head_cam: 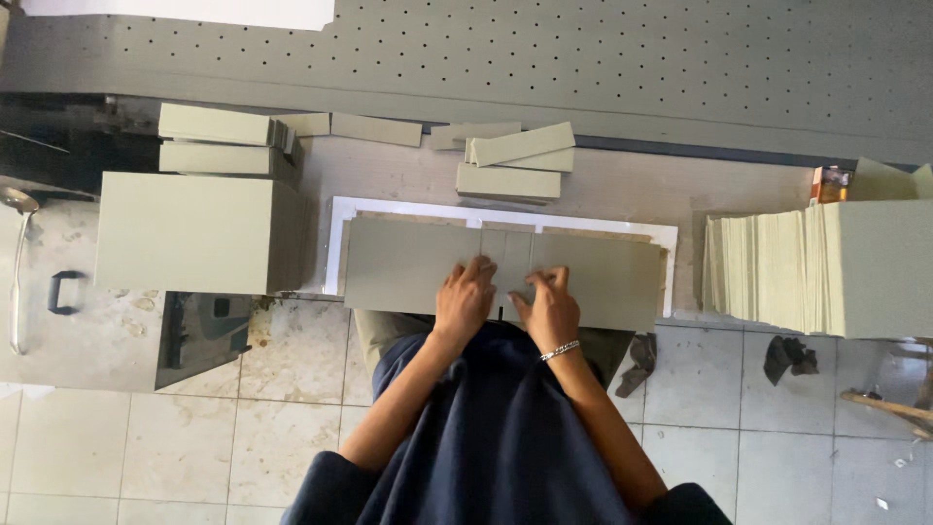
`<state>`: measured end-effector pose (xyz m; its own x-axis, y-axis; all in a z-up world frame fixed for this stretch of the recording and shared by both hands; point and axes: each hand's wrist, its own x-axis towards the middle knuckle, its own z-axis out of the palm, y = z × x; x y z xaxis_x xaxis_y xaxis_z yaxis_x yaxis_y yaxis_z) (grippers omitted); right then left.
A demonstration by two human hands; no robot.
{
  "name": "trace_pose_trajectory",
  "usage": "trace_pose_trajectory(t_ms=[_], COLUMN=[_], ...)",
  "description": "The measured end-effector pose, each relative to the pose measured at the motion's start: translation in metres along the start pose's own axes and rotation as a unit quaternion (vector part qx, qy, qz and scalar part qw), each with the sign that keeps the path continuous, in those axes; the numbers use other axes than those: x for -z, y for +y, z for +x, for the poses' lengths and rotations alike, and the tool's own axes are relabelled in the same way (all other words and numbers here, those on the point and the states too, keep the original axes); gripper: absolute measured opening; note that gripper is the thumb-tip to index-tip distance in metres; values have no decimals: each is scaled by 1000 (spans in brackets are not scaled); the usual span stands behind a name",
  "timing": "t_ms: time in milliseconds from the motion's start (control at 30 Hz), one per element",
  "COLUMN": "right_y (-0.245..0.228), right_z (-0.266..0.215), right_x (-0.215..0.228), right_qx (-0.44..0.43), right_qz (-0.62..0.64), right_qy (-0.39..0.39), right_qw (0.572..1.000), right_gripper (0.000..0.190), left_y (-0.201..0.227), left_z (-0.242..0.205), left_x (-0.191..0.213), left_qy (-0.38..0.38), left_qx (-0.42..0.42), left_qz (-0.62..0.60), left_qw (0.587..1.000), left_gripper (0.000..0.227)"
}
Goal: The person assembles books by placing beige book blocks onto a white template on a perforated workbench, then covers them with a red cover sheet and smooths it down. This process is repeated multiple times with different book blocks and red covers.
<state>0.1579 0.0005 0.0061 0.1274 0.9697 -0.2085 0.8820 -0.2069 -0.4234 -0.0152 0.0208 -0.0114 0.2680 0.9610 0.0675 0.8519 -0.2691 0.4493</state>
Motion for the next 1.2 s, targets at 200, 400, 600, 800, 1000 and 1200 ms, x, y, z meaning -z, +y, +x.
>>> trace_pose_trajectory(t_ms=[200, 400, 600, 800, 1000, 1200], right_y=[14, 18, 30, 14, 21, 21], right_z=[22, 20, 21, 27, 53, 48], right_x=[21, 20, 8, 25, 17, 11], right_qx=[210, 216, 203, 202, 217, 203], right_qz=[-70, -66, -76, -63, -99, -101], right_qy=[80, 43, 37, 36, 32, 29], right_qw=[972, 973, 976, 977, 971, 974], right_gripper=[87, 84, 83, 82, 103, 105], left_y=[-44, -50, -53, -55, -56, -56], left_z=[20, 22, 20, 23, 19, 21], left_x=[-4, 2, 4, 8, 3, 3], left_qy=[23, 20, 15, 9, 19, 28], left_qx=[-106, -140, -146, -140, -147, -139], left_qz=[39, 49, 46, 43, 36, 26], left_qw=[993, 989, 988, 989, 988, 990], left_gripper=[73, 78, 77, 76, 76, 73])
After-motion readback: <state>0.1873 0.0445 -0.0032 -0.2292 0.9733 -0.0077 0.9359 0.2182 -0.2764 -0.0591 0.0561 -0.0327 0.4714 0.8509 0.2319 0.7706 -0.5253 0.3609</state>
